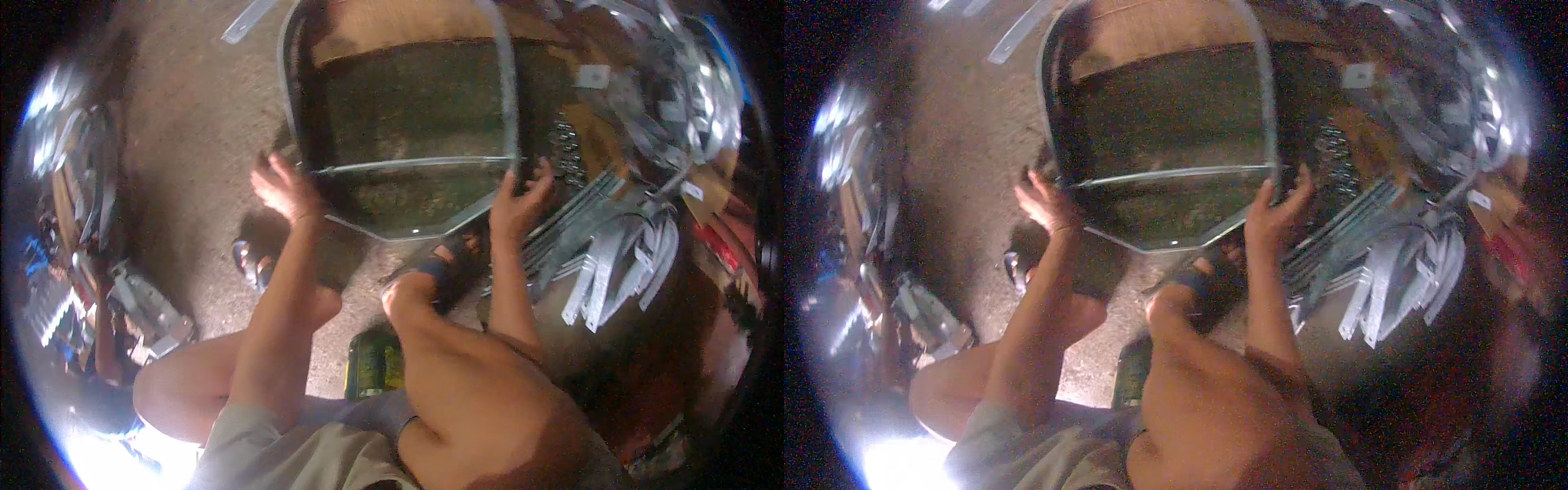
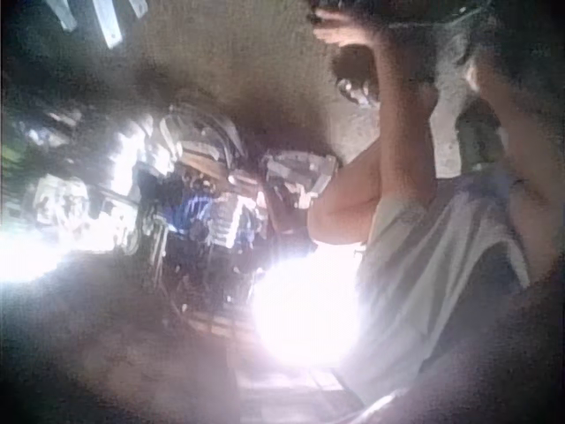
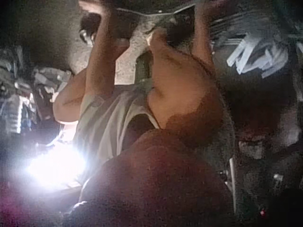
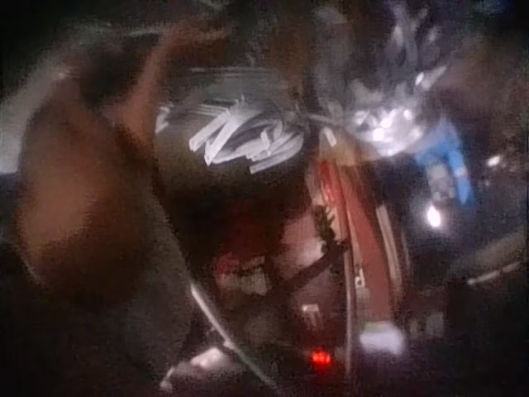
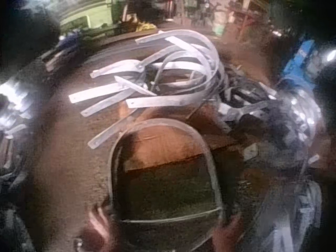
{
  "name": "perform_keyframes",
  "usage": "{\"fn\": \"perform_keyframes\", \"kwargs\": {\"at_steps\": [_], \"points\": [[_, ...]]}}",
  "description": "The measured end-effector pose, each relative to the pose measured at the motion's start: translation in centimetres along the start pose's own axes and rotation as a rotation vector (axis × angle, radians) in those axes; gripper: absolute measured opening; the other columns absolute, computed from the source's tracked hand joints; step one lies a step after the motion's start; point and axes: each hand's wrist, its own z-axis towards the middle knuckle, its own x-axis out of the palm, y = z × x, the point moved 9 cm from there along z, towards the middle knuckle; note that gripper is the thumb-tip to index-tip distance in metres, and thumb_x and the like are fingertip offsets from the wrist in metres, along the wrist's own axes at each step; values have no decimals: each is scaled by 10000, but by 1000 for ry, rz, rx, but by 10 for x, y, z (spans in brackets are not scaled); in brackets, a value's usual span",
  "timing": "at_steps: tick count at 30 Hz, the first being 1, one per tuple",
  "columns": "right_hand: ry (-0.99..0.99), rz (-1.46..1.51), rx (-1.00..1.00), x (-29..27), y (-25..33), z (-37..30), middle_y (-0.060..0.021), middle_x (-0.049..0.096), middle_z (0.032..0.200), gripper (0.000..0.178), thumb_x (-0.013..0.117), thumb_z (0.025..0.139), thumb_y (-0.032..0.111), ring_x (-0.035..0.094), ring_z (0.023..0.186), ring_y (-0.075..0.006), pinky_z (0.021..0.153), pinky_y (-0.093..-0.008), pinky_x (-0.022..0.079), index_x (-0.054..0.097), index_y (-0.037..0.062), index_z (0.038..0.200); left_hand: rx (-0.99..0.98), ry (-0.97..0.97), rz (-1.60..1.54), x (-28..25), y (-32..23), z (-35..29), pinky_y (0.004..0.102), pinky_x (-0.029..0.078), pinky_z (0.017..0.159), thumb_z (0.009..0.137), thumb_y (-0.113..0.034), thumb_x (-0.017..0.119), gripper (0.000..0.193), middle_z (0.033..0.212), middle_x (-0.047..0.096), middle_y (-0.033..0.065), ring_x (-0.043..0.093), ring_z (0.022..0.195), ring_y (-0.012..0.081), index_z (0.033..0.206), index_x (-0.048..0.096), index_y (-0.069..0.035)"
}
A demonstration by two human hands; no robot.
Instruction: The person sits on the floor and assembles a metal frame by inserting bolts and tightening them with a wrench. The person handles metal bars, bolts, and nuts to construct the frame structure.
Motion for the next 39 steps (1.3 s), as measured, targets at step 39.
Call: {"fn": "perform_keyframes", "kwargs": {"at_steps": [39], "points": [[1077,47,-571,195,177,-102,-202,590,1258,503,718,865,245,597,1120,-420,929,-487,501,518,76,1294,45,2,62,2,-11,-2,537,353,1001,1024,-462,393,578,1207,513,302,460,1150,467,1265,497,53]]}}
